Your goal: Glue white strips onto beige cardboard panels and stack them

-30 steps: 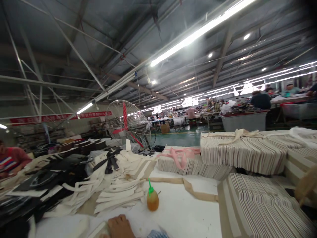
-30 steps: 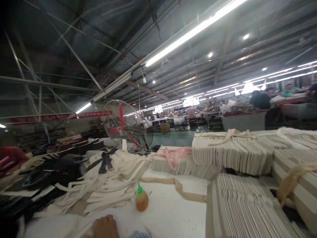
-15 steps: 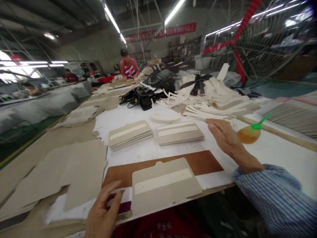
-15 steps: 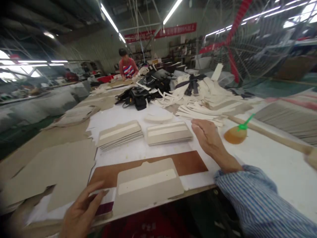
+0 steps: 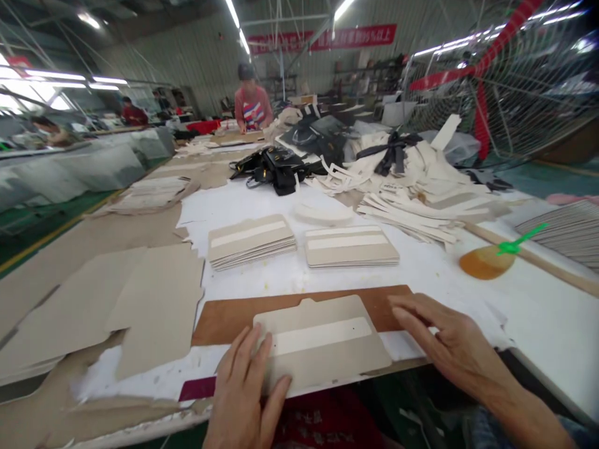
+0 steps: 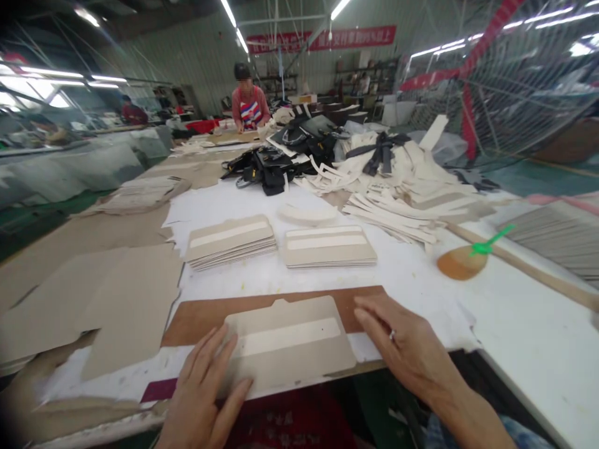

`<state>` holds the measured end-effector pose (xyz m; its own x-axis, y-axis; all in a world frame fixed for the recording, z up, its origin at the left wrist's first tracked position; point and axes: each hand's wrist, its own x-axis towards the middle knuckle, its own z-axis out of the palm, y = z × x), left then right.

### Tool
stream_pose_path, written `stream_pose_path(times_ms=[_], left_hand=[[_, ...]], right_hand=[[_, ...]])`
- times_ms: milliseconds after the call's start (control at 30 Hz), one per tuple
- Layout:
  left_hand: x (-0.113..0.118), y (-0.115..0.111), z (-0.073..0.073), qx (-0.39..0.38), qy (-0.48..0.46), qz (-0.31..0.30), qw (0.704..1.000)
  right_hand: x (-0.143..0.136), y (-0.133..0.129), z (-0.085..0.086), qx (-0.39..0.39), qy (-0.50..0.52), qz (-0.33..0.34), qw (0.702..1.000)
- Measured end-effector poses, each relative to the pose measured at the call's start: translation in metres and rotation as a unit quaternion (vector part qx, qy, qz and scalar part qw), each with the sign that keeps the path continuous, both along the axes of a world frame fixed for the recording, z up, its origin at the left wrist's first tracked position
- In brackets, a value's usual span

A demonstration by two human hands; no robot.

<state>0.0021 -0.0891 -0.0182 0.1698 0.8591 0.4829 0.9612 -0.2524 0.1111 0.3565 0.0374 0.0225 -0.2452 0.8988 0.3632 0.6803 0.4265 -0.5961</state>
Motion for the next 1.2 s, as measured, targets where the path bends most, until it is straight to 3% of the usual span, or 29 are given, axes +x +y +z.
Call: stream_pose_path(times_ms=[100,233,467,700,967,1067,1200], left_hand=[[-0.011,-0.005,-0.007,-0.022,-0.002,0.047,0.999],[-0.015,-0.009,-0.011,-0.055,0.005,0.046,0.997],[-0.007,-0.005,-0.008,-0.052,-0.029,0.046,0.997],[-0.003,-0.004,0.000,-0.069,-0.087,0.062,0.992],[-0.001,-0.001,0.000,-0.068,-0.092,0.071,0.991],[0.003,-0.001,0.004,-0.042,-0.082,0.066,0.994],[0.025,0.005,0.014,-0.015,-0.022,-0.033,0.999]], right_hand=[[-0.011,-0.028,-0.010,-0.038,-0.006,0.015,0.999],[-0.019,-0.045,-0.026,0.013,-0.029,0.008,0.999],[-0.029,-0.054,-0.038,0.068,-0.037,-0.005,0.997],[-0.025,-0.059,-0.038,0.046,-0.021,0.000,0.999],[-0.024,-0.059,-0.041,0.068,-0.011,-0.004,0.998],[-0.001,-0.051,-0.037,0.052,-0.011,-0.049,0.997],[0.056,-0.019,-0.017,0.005,0.012,-0.216,0.976]])
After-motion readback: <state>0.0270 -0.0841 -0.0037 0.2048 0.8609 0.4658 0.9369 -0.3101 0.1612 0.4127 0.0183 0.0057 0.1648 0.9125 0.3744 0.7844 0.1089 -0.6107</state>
